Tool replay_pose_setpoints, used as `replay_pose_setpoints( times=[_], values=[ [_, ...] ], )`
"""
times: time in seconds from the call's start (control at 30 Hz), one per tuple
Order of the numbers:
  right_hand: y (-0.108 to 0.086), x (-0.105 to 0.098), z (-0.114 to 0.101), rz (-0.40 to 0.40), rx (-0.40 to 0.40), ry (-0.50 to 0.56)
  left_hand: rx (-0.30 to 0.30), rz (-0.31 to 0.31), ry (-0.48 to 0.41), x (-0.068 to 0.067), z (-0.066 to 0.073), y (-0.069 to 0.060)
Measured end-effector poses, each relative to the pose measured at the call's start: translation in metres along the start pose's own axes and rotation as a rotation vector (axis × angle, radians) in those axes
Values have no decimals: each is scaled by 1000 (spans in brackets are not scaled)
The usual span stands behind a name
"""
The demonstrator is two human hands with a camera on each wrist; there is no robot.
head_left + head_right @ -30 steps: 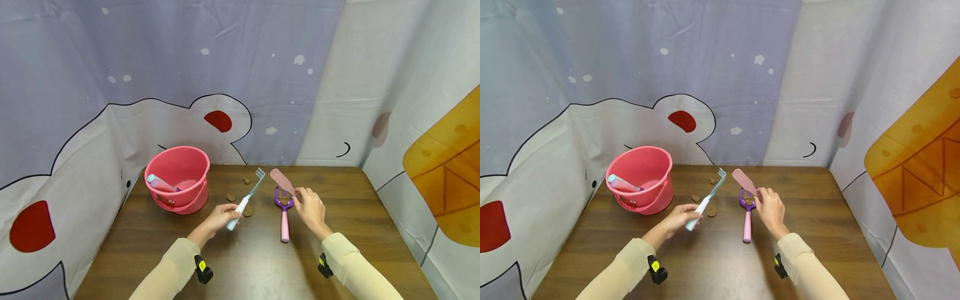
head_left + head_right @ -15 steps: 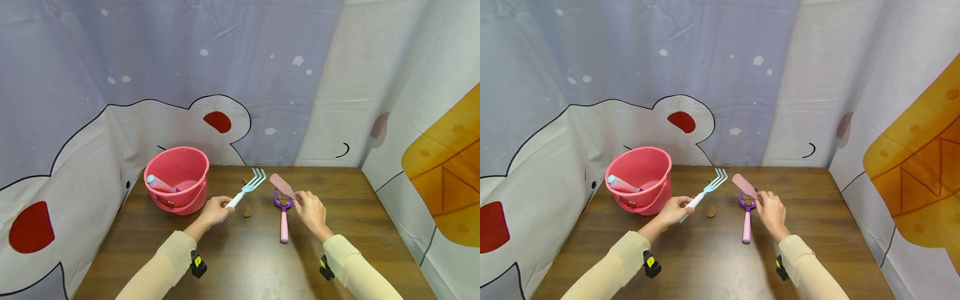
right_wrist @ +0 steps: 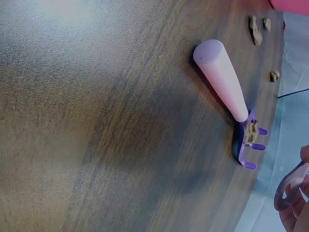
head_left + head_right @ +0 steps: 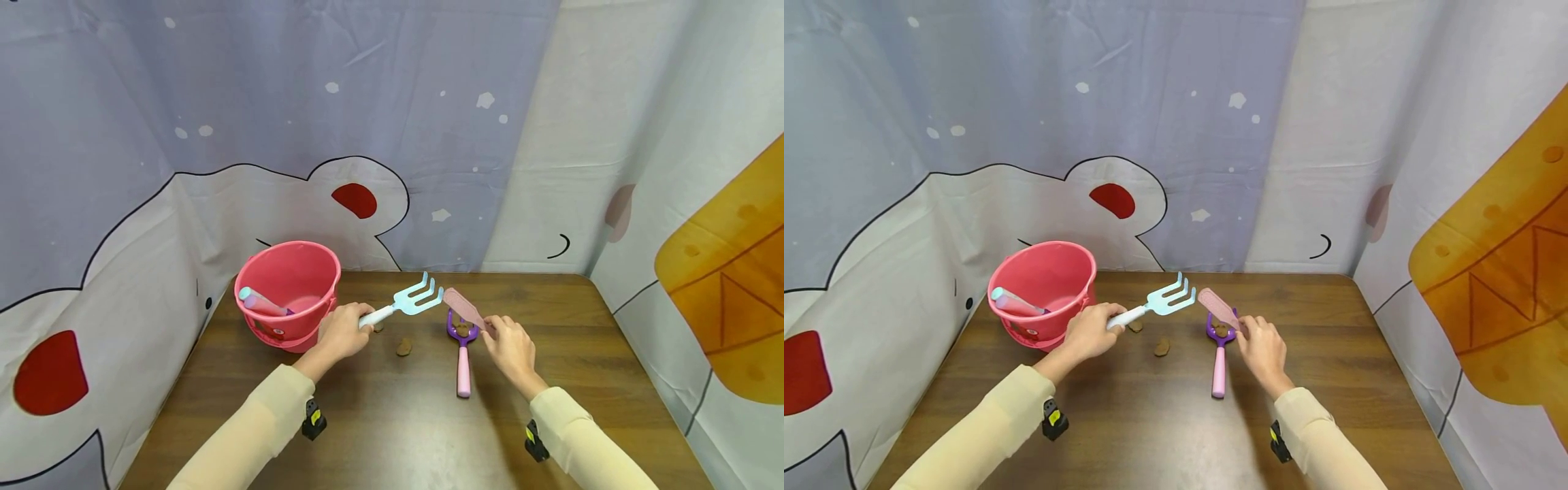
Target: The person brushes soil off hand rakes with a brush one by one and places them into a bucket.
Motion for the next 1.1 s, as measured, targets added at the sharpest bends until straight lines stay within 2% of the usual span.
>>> replay_pose_setpoints(
  times=[0.2, 0.37, 0.6, 0.93, 1.1],
  values=[
    [-2, 0, 1, 4, -8, 5, 109, 60, 118, -11, 5, 3],
    [-3, 1, 2, 12, -19, -1, 160, 84, 168, -21, 7, 7],
    [-3, 1, 3, 18, -31, -2, 142, 86, 202, -35, -1, 16],
    [-3, 4, 3, 8, -43, 0, 92, 48, 249, -56, -16, 28],
    [-3, 4, 3, -3, -38, 1, 95, 66, 268, -70, -20, 31]
  ],
)
Point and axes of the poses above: each hand's wrist, its own y-axis towards the middle knuckle, its own x-axis out of the palm, z = x × y, the point moved 6 cm from there along y, towards the middle knuckle, and after that the axes turned 5 degrees about z, right-handed, at the moved point
